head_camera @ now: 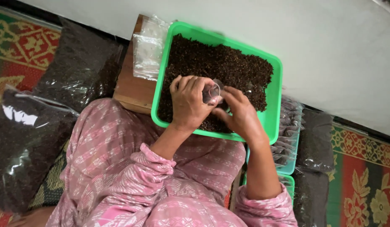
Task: The person fills small plastic bags with cloves from a green tray by hand, then places the filled bags into a larger container.
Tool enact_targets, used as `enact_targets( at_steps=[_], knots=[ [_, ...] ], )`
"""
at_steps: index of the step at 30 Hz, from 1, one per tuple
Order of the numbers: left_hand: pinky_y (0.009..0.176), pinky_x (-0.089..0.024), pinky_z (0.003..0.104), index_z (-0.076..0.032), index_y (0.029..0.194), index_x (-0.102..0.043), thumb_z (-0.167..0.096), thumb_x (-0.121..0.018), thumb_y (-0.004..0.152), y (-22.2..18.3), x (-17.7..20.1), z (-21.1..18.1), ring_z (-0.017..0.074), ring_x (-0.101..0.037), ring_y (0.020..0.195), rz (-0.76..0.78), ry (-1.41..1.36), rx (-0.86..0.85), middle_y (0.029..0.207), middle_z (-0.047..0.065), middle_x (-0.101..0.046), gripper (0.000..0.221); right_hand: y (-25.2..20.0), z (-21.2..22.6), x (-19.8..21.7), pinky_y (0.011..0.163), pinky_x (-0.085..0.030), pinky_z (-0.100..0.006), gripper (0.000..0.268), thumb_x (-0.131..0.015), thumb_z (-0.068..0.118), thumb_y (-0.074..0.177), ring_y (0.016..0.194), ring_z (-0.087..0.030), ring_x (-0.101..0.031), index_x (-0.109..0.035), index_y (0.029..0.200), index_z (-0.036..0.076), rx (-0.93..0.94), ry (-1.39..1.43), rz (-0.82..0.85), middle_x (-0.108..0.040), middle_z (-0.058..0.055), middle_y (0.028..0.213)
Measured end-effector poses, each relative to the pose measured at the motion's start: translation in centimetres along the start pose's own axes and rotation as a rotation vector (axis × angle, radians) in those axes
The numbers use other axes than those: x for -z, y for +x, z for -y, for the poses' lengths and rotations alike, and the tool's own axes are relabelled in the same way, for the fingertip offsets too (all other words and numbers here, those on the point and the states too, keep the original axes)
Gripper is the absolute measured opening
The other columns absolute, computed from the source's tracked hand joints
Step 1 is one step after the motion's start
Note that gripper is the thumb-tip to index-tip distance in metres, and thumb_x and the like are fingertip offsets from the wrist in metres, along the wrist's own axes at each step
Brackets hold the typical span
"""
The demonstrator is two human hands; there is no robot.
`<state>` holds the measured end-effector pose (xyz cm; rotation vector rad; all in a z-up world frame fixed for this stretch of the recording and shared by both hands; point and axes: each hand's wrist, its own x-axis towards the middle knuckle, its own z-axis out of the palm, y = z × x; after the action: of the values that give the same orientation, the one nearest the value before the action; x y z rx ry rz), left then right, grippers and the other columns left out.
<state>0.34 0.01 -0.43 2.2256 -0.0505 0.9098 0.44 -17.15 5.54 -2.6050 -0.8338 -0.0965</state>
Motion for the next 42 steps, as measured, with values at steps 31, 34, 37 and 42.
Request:
enact_targets(
  at_steps=[31, 34, 37, 42],
  knots=[
    [0.106, -0.043, 0.050, -0.024, 0.108, -0.055, -0.045, -0.083, 0.077, -0.1, 0.4, -0.1, 0.0183, -0.065, 0.095, 0.086, -0.071, 0.017, 0.086, -0.006, -0.067, 0.047, 1.7, 4.0, 6.8, 0.072, -0.065, -0.034, 0.032, -0.075, 0.005, 0.094, 0.093, -0.030, -0.075, -0.070, 0.125, 0.011, -0.018, 0.146, -0.089, -0.069, -0.014, 0.116],
    [0.108, -0.039, 0.047, -0.028, 0.108, -0.055, -0.042, -0.091, 0.060, -0.5, -0.3, 0.6, 0.0158, -0.064, 0.099, 0.088, -0.031, 0.033, 0.089, -0.010, -0.069, 0.062, -1.5, 0.5, 5.5, 0.065, -0.063, -0.044, 0.047, -0.082, 0.011, 0.085, 0.079, -0.032, -0.073, -0.067, 0.129, 0.010, -0.100, 0.032, 0.004, -0.072, -0.017, 0.102],
    [0.106, -0.041, 0.047, -0.028, 0.107, -0.057, -0.041, -0.093, 0.057, -0.3, -0.1, 0.3, 0.0167, -0.064, 0.097, 0.065, -0.042, 0.018, 0.087, -0.010, -0.068, 0.063, -4.5, -1.8, 4.1, 0.070, -0.063, -0.053, 0.052, -0.081, 0.015, 0.083, 0.078, -0.039, -0.075, -0.065, 0.131, 0.003, -0.275, 0.064, 0.192, -0.070, -0.025, 0.107],
    [0.108, -0.038, 0.047, -0.027, 0.107, -0.059, -0.038, -0.092, 0.055, -0.3, -0.1, 0.2, 0.0177, -0.064, 0.099, 0.059, -0.035, 0.015, 0.090, -0.009, -0.069, 0.062, -4.7, -1.2, 1.7, 0.074, -0.065, -0.047, 0.068, -0.088, 0.022, 0.077, 0.086, -0.039, -0.076, -0.063, 0.138, 0.007, -0.413, 0.167, 0.159, -0.062, -0.021, 0.117]
  ],
)
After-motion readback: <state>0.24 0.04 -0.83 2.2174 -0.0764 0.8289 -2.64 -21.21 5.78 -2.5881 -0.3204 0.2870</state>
